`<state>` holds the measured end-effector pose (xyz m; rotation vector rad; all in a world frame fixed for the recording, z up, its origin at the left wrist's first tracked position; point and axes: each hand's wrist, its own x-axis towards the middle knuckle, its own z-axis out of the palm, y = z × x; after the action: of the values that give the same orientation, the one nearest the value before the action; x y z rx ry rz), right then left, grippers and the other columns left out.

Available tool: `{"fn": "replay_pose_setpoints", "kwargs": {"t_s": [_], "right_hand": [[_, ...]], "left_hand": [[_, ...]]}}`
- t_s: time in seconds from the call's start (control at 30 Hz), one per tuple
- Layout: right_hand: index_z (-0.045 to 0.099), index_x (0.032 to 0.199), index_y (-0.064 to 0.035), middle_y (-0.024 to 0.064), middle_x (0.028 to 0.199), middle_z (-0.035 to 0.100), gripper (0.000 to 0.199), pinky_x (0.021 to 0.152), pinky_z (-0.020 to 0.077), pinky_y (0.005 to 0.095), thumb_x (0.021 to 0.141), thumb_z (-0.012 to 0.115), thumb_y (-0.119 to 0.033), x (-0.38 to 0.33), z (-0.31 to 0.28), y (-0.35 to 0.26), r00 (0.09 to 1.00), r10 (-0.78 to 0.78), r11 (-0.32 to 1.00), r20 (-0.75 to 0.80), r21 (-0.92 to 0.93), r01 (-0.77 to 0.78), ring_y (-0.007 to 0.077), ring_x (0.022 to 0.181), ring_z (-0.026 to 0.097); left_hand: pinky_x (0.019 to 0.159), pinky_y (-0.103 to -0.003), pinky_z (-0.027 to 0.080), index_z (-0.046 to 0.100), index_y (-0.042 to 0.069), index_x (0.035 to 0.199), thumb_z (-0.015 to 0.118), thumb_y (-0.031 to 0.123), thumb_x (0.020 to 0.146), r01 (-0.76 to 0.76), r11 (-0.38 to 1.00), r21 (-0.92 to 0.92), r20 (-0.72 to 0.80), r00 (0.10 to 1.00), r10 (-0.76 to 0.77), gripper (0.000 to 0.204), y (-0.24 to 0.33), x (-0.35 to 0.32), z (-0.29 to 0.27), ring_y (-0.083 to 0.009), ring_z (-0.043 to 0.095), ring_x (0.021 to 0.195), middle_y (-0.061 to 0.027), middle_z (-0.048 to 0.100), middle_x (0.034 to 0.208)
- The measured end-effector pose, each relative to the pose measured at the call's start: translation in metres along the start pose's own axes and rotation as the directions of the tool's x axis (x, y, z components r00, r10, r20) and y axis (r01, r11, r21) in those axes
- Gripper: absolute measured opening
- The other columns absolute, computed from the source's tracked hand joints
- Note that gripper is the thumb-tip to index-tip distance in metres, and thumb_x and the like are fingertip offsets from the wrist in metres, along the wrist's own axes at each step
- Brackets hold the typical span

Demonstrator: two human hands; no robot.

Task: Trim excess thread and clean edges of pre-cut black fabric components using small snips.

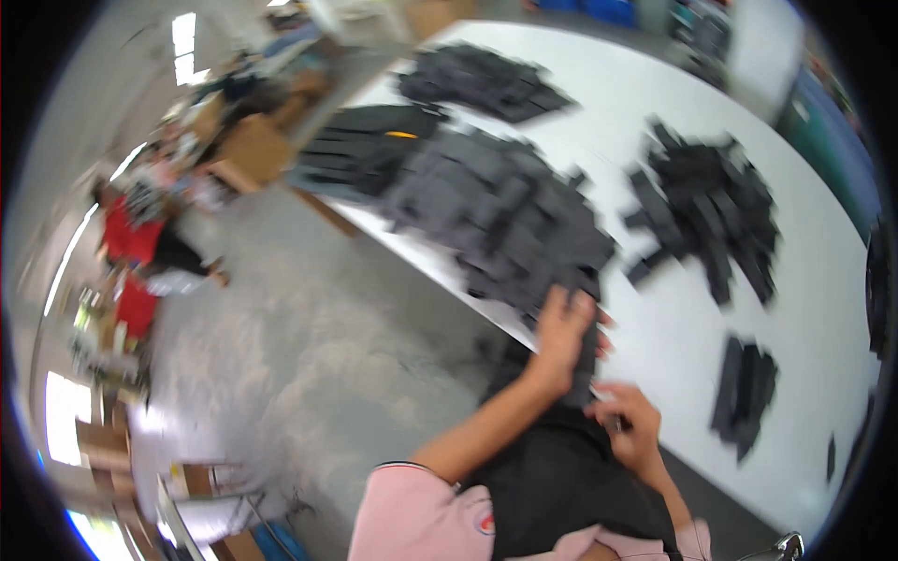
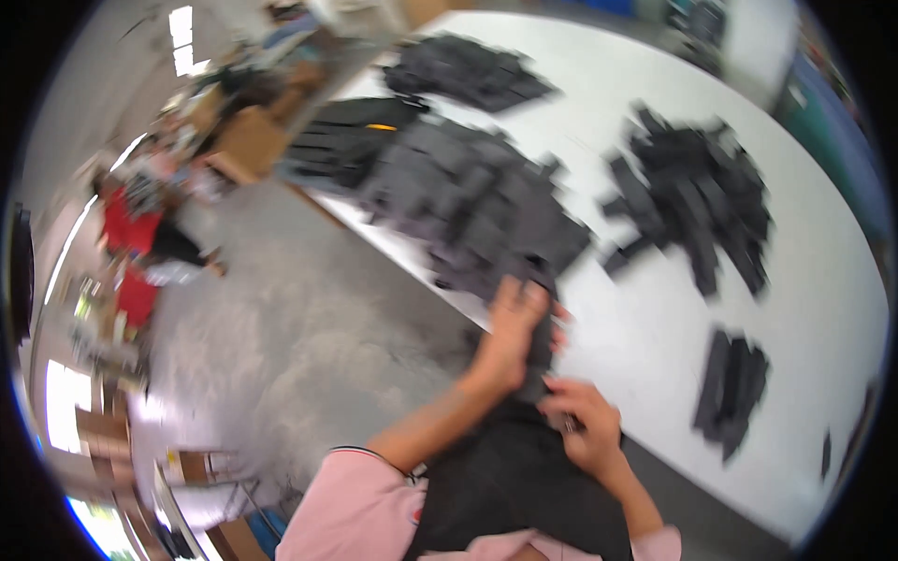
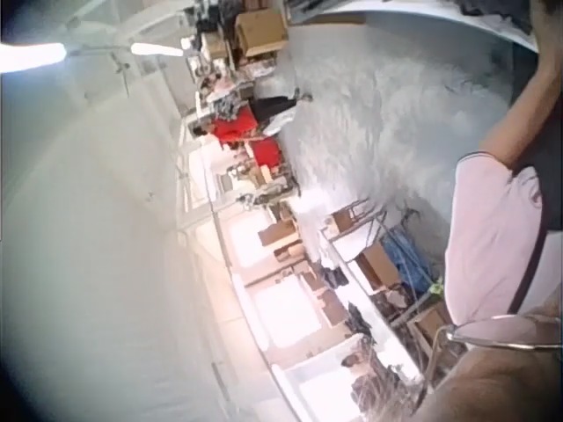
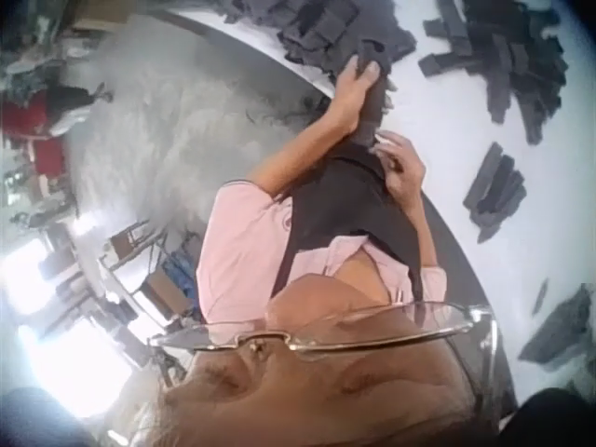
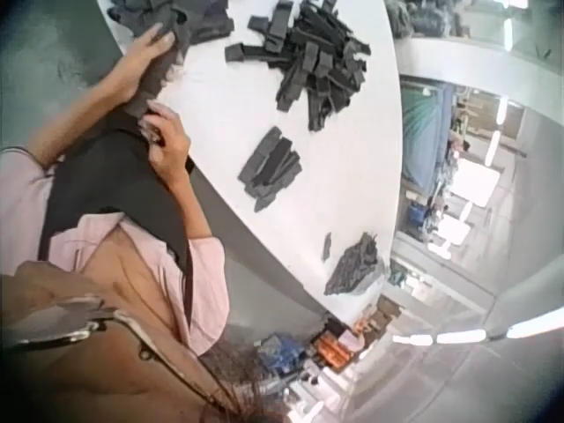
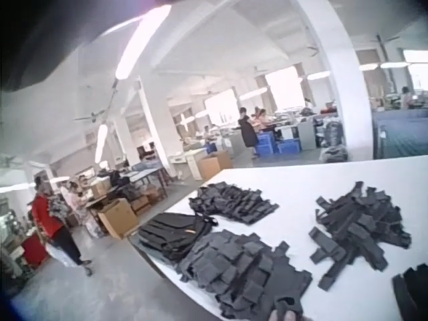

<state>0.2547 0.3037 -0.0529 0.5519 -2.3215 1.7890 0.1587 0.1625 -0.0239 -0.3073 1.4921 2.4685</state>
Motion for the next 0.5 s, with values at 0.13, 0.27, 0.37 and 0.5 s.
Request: {"fn": "replay_pose_setpoints", "kwargs": {"t_s": [0.13,0.27,0.37,0.5], "right_hand": [[0.061,0.090,-0.0024,0.0063,0.084,0.060,0.015,0.056,0.0472,0.0262,0.077,0.065,0.004,0.030,0.000,-0.001,0.972,0.198,0.977,-0.127,0.101,-0.186,0.0122,0.066,0.058],[0.060,0.092,-0.0037,0.0064,0.080,0.056,0.020,0.049,0.0417,0.0248,0.074,0.070,-0.002,0.014,-0.003,0.011,0.954,0.192,0.981,-0.232,0.025,-0.191,0.0121,0.060,0.055],[0.060,0.094,-0.0057,0.0068,0.077,0.054,0.025,0.052,0.0427,0.0259,0.072,0.071,-0.005,0.010,-0.012,0.003,0.937,0.181,0.944,-0.300,-0.216,-0.251,0.0157,0.060,0.055],[0.061,0.095,-0.0083,0.0049,0.078,0.054,0.028,0.051,0.0414,0.0292,0.069,0.072,-0.007,0.010,-0.018,0.006,0.964,0.001,0.870,-0.265,-0.476,-0.132,0.0199,0.060,0.054]], "left_hand": [[0.048,-0.030,0.051,0.043,0.008,0.102,0.049,0.032,0.094,0.026,0.999,-0.035,0.031,0.999,-0.024,0.026,-0.001,0.002,-0.006,-0.0191,0.061,0.059,-0.0111,0.060,0.083],[0.054,-0.032,0.053,0.042,0.008,0.105,0.050,0.033,0.094,0.096,0.994,-0.054,0.070,0.993,-0.092,0.028,-0.010,0.009,-0.001,-0.0222,0.063,0.067,-0.0126,0.060,0.087],[0.055,-0.033,0.053,0.042,0.008,0.105,0.050,0.034,0.094,0.139,0.988,-0.072,0.048,0.990,-0.135,0.030,-0.015,0.009,-0.005,-0.0231,0.064,0.068,-0.0126,0.060,0.087],[0.055,-0.033,0.053,0.042,0.008,0.106,0.051,0.035,0.093,0.192,0.977,-0.097,0.035,0.981,-0.189,0.032,-0.019,0.006,-0.006,-0.0240,0.064,0.072,-0.0124,0.061,0.087]]}}
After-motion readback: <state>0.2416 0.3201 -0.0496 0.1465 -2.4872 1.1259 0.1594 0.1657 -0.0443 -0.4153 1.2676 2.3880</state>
